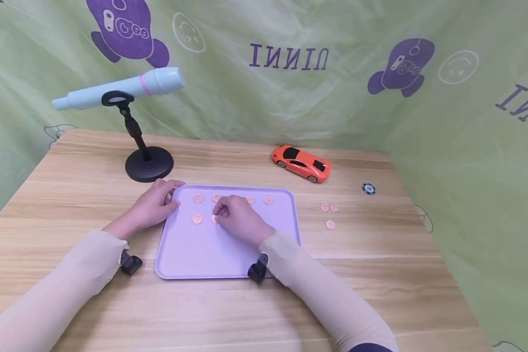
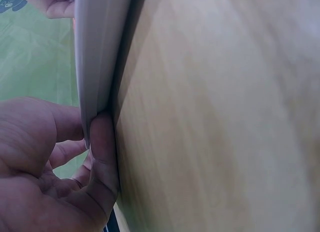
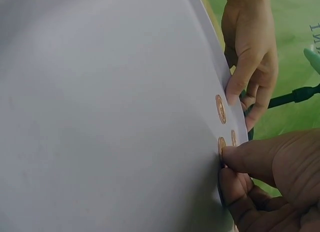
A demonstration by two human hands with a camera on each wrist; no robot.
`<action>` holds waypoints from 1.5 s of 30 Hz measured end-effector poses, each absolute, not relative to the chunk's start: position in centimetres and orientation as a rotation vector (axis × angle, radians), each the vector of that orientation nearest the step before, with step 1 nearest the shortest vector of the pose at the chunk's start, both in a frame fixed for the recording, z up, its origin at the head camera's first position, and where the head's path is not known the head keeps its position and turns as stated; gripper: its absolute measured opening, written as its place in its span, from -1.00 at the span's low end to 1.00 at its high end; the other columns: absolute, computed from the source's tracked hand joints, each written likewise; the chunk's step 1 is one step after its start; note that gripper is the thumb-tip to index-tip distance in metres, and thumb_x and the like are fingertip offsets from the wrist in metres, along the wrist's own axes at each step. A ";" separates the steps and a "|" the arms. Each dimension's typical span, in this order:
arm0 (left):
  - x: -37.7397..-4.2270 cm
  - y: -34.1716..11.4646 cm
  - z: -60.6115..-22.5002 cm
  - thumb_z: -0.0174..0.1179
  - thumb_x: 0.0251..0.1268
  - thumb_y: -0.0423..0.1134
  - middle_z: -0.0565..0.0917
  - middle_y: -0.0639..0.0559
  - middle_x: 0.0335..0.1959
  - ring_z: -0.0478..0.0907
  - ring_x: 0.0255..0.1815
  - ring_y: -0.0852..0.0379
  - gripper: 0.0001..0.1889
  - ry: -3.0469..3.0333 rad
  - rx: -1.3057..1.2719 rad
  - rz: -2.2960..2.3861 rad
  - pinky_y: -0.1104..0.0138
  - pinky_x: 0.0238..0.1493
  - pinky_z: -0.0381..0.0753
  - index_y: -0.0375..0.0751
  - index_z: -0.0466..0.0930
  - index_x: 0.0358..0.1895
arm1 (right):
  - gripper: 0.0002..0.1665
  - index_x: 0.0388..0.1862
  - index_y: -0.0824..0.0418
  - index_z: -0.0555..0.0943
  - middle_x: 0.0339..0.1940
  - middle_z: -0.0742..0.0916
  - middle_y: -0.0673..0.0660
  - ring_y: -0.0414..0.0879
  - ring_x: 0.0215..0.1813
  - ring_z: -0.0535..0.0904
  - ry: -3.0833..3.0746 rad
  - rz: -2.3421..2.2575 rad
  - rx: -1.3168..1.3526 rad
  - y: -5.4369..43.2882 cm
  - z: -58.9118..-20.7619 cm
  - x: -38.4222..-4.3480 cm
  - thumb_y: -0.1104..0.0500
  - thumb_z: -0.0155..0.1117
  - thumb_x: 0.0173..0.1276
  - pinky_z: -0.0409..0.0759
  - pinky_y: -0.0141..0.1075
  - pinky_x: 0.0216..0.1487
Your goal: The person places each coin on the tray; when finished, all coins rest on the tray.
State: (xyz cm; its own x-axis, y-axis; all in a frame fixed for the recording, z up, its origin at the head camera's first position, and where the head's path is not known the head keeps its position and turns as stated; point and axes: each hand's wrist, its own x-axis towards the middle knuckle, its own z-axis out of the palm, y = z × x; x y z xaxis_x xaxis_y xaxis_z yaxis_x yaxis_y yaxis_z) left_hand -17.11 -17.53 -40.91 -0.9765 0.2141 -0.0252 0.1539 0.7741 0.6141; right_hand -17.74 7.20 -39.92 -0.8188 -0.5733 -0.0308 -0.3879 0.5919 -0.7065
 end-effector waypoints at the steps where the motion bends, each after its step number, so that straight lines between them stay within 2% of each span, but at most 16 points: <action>1: -17.1 -17.5 -40.9 0.09 0.37 -0.39 0.39 -0.32 -0.02 0.44 -0.18 -0.10 -0.51 2.873 0.303 0.985 0.13 -0.12 0.48 -0.38 0.36 0.35 | -0.93 -0.23 0.29 0.69 -0.31 0.74 0.14 -0.20 -0.27 0.62 2.565 -1.050 -0.791 7.2 -39.9 -17.7 0.35 0.35 0.30 0.59 -0.47 -0.18; 14: -16.8 -17.7 -40.6 0.11 0.33 -0.40 0.39 -0.33 -0.08 0.44 -0.20 -0.12 -0.52 2.885 0.324 0.996 0.10 -0.14 0.48 -0.39 0.40 0.31 | -0.88 -0.14 0.24 0.69 -0.24 0.75 0.12 -0.17 -0.19 0.63 2.528 -1.105 -0.725 8.4 -39.4 -17.8 0.27 0.32 0.37 0.61 -0.39 -0.06; 19: -16.8 -17.9 -40.6 0.10 0.34 -0.40 0.39 -0.33 -0.06 0.45 -0.18 -0.12 -0.52 2.879 0.316 0.993 0.08 -0.11 0.49 -0.39 0.38 0.32 | -0.86 -0.12 0.24 0.69 -0.20 0.76 0.11 -0.16 -0.16 0.64 2.593 -1.117 -0.714 10.5 -39.2 -17.8 0.29 0.29 0.37 0.63 -0.33 -0.01; 26: -17.0 -18.0 -40.7 0.09 0.34 -0.39 0.38 -0.33 -0.04 0.45 -0.19 -0.12 -0.51 2.873 0.310 0.993 0.09 -0.11 0.49 -0.39 0.37 0.33 | -0.78 -0.05 0.31 0.69 -0.11 0.78 0.22 -0.01 -0.08 0.69 2.686 -1.220 -0.647 15.3 -38.3 -17.8 0.39 0.28 0.34 0.68 -0.16 0.04; 36: -17.2 -17.8 -40.8 0.07 0.36 -0.39 0.38 -0.35 0.00 0.46 -0.15 -0.14 -0.51 2.856 0.312 0.983 0.05 -0.07 0.51 -0.40 0.36 0.35 | -0.78 0.00 0.28 0.65 -0.13 0.76 0.21 -0.02 -0.14 0.66 2.853 -1.076 -0.365 24.0 -38.2 -17.0 0.26 0.28 0.41 0.62 -0.45 -0.14; 41: -17.3 -17.7 -40.9 0.07 0.36 -0.39 0.38 -0.35 -0.02 0.45 -0.17 -0.12 -0.51 2.857 0.332 0.982 0.06 -0.07 0.51 -0.40 0.36 0.34 | -0.76 0.00 0.33 0.63 -0.13 0.75 0.26 -0.01 -0.13 0.63 2.920 -1.040 -0.314 27.5 -38.9 -16.2 0.28 0.29 0.40 0.58 -0.52 -0.14; 45: -17.3 -17.6 -40.8 0.07 0.36 -0.39 0.38 -0.33 -0.04 0.44 -0.20 -0.10 -0.51 2.858 0.329 0.978 0.10 -0.11 0.48 -0.38 0.36 0.35 | -0.75 -0.01 0.33 0.63 -0.13 0.74 0.26 0.02 -0.11 0.63 2.974 -0.928 -0.277 29.3 -39.1 -15.5 0.27 0.32 0.36 0.57 -0.50 -0.13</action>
